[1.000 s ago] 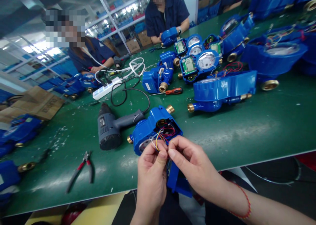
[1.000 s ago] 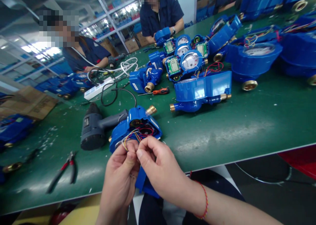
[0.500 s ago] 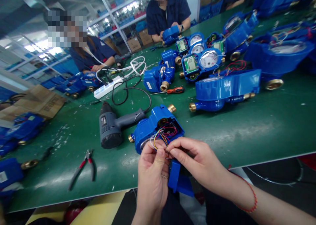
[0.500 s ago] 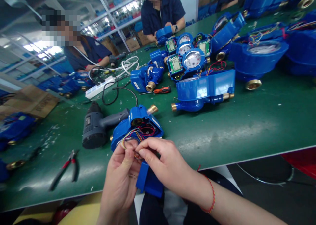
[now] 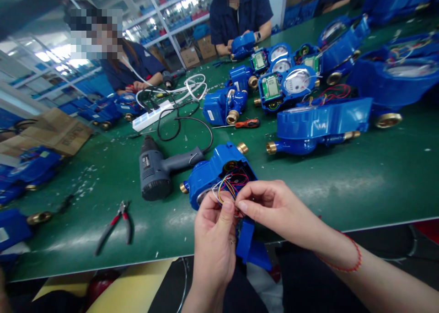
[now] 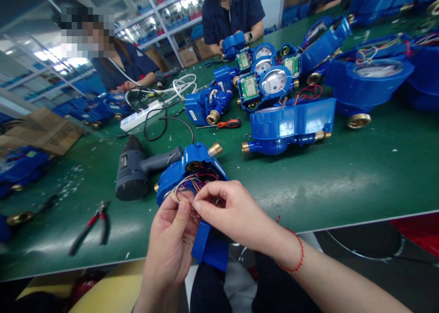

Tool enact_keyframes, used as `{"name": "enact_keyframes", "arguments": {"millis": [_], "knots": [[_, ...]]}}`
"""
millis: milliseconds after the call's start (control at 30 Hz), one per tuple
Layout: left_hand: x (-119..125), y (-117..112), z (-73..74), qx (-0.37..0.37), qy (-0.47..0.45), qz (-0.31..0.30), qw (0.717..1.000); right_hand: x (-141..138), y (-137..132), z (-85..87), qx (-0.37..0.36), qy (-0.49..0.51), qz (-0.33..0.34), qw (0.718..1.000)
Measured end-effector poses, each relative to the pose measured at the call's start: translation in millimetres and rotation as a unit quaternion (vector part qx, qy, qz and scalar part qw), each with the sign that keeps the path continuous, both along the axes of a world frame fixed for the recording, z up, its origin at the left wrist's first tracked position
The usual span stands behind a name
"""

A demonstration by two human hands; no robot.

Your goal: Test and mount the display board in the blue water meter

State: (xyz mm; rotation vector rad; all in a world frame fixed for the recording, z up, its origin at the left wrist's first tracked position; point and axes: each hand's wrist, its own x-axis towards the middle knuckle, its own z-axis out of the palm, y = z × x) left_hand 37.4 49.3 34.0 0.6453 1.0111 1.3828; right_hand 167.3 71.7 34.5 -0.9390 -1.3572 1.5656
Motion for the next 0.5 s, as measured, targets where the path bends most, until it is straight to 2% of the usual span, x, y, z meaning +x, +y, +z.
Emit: {"name": "enact_keyframes", "arguments": {"millis": [300,500], "knots": [[-0.4,-0.3,-1.2,0.003,0.026,0.001,1.000,0.6,2.2,6.8,0.015,-0.008,-0.003,1.000],[-0.3,-0.9,-1.2,0.012,0.030,0.001,0.999,-0.2,2.5,4.9,0.018,-0.009,-0.005,1.000]]}}
